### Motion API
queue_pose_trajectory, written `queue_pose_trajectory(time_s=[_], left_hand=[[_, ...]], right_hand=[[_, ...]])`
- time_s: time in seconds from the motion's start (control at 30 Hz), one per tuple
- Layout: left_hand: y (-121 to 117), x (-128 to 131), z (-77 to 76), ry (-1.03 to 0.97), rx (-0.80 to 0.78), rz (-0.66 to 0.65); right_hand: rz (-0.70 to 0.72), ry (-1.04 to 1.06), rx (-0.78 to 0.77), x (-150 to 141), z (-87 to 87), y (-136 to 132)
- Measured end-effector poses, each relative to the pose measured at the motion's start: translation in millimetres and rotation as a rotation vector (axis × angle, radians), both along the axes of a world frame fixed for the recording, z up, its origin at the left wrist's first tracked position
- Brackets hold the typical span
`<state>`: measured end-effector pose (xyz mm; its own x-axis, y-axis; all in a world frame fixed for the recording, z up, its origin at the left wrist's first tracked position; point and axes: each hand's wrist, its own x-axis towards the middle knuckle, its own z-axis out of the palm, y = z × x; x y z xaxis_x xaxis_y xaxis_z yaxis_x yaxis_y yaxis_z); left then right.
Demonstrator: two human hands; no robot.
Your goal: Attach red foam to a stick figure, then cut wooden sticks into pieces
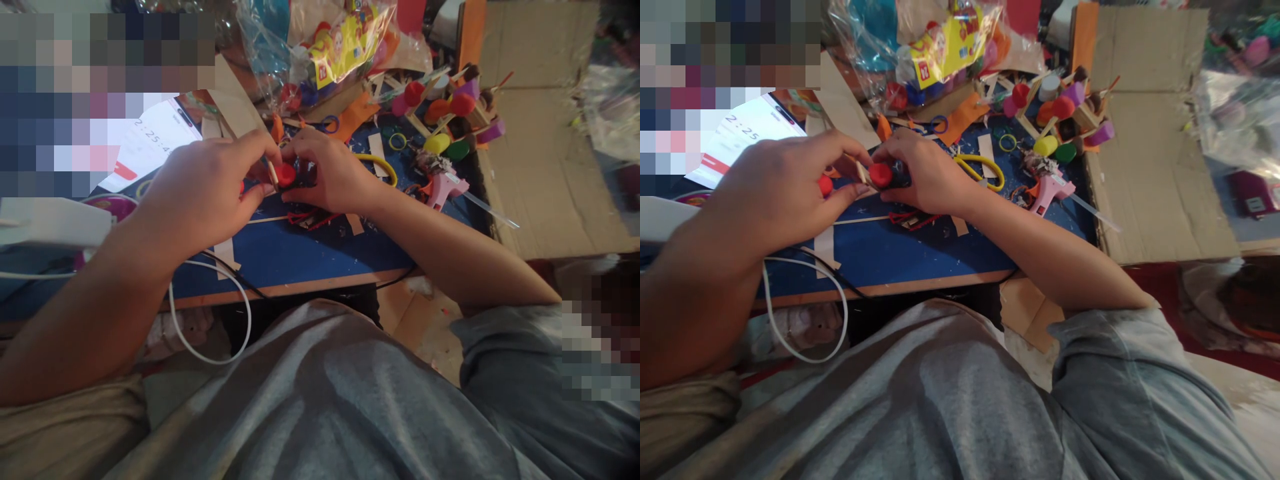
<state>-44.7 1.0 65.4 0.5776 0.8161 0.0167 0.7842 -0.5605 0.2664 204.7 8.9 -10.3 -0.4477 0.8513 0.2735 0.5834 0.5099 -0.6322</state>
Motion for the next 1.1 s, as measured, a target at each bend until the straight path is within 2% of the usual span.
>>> queue_pose_trajectory(time_s=[0.13, 0.23, 0.43, 0.53, 0.63, 0.73, 0.9, 1.0, 1.1], left_hand=[[1, -2, -1.3, -0.028, 0.014, -0.016], [1, -4, 0.1, -0.052, 0.051, -0.053], [2, -6, 6.9, -0.125, 0.061, -0.075], [4, -9, 6.7, -0.241, 0.094, -0.069], [6, -10, 4.2, -0.273, 0.115, -0.052], [8, -10, 1.8, -0.241, 0.108, -0.048], [8, -7, 2.0, -0.095, 0.023, -0.046], [6, -7, 2.4, -0.049, 0.043, -0.035], [5, -8, 1.2, -0.035, 0.055, -0.044]], right_hand=[[-0.002, -0.055, 0.036, 5, -7.0, 4], [0.003, -0.07, 0.048, 5, -5.4, 2], [-0.068, -0.015, -0.057, 5, 1.6, -2], [-0.086, 0.025, -0.09, 9, 0.3, -1], [-0.101, 0.052, -0.129, 13, -0.9, 0], [-0.1, 0.058, -0.141, 14, -0.7, -2], [-0.063, -0.034, -0.076, 12, 3.7, -8], [-0.017, -0.071, -0.079, 12, 10.1, -13], [-0.04, -0.055, -0.053, 13, 15.1, -14]])
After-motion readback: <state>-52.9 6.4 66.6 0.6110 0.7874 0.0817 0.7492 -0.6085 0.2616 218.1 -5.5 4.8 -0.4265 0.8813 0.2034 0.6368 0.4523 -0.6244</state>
